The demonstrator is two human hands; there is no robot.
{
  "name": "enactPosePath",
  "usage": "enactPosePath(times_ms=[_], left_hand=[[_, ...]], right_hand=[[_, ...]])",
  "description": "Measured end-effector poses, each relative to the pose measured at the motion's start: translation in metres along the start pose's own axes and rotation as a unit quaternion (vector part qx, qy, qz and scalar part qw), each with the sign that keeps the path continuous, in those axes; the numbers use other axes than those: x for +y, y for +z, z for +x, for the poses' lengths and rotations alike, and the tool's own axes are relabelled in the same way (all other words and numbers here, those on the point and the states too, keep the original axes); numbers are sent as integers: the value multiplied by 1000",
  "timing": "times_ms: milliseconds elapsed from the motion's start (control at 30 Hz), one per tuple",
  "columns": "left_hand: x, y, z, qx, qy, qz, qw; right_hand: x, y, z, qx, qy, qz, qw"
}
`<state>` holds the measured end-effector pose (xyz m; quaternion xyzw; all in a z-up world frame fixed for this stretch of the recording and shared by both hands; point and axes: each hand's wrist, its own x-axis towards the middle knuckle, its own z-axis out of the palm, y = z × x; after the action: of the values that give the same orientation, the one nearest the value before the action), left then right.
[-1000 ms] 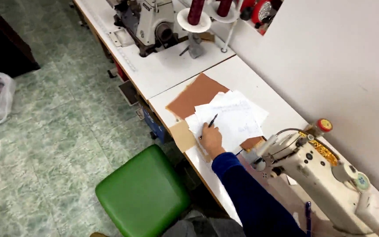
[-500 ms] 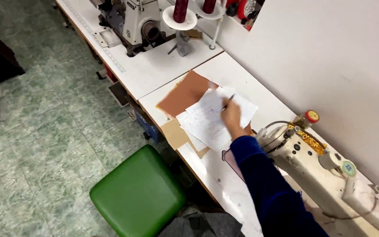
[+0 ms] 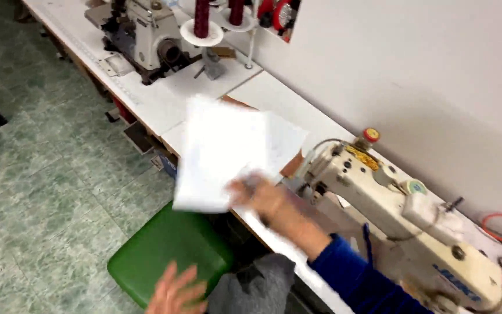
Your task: Measuring and marking a paper garment pattern using a measuring tape and pen on a workbench.
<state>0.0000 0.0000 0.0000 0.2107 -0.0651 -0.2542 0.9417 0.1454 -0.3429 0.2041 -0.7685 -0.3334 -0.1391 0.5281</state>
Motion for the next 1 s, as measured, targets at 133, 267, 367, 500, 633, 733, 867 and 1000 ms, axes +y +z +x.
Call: enactPosePath(times_ms=[133,267,367,500,633,733,867,1000], left_hand=[[79,298,113,431,-36,233,871],[72,198,138,527,-7,331,783],[88,184,141,540,77,332,770],[107,203,149,610,50,334,717],[120,211,160,669,-11,284,687],[115,166,157,642,41,321,695],[111,157,180,609,41,313,728],[92,146,225,583,19,308,752]], right_hand=[[-93,25,-7,-153,-150,-177,961],[-54,17,-13,-217,-125,-119,961],[13,-3,8,-12,-12,-60,998],[152,-6,17,-80,260,-356,894],[179,12,33,-211,406,-419,784],[234,25,-3,-101,166,-600,776],[260,-25,15,-95,354,-416,832],[154,-103,81,260,234,-257,901]])
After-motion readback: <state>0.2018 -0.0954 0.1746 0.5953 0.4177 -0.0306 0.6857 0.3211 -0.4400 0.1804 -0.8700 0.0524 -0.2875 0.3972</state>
